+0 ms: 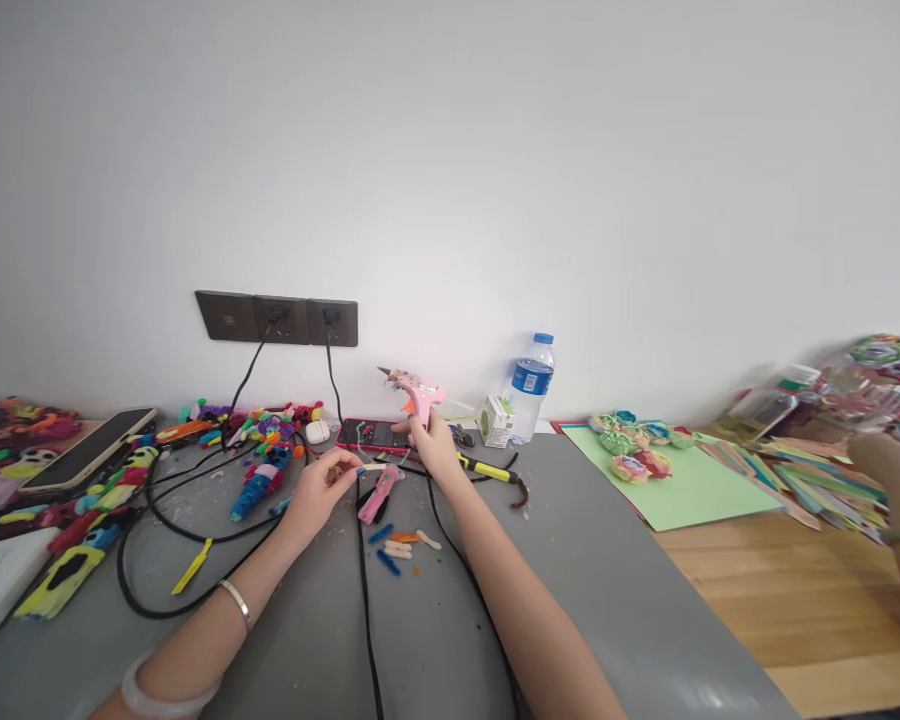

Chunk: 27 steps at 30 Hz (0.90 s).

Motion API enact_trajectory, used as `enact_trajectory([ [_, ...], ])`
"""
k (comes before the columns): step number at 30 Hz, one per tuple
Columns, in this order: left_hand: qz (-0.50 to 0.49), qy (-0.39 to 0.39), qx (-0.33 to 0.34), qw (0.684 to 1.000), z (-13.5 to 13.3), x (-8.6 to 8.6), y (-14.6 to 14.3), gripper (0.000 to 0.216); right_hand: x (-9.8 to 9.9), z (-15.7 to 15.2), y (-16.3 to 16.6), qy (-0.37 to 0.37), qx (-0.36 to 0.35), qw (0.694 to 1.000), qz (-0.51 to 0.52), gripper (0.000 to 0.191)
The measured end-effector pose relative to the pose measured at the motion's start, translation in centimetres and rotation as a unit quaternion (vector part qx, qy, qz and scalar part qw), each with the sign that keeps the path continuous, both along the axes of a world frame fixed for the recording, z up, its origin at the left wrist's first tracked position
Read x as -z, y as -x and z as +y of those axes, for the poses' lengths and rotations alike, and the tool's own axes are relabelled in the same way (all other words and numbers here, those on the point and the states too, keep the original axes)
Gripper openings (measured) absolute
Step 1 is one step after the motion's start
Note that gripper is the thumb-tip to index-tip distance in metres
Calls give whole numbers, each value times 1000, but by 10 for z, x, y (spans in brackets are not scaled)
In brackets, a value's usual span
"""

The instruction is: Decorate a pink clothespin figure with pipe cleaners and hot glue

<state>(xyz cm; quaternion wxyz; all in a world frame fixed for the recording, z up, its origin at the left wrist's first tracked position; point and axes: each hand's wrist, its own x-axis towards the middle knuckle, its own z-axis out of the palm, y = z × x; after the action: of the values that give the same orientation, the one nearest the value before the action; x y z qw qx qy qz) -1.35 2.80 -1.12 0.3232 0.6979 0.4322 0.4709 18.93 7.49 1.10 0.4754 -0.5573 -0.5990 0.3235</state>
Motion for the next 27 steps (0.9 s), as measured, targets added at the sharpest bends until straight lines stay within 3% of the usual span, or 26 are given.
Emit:
enact_trajectory([
  [4,18,12,12,1000,-2,1,-2,12,-13,-16,-10,8,-71,976,204,29],
  [10,37,16,25,999,-4,0,-5,13,-11,-42,-22,34,-142,930,339,38],
  [18,16,20,-10,1000,0,2,-1,14,-4,-44,-25,32,-97,959,266,47],
  [27,-80,45,-68,993,3,1,9,15,-13,-60,-22,41,-231,959,158,44],
])
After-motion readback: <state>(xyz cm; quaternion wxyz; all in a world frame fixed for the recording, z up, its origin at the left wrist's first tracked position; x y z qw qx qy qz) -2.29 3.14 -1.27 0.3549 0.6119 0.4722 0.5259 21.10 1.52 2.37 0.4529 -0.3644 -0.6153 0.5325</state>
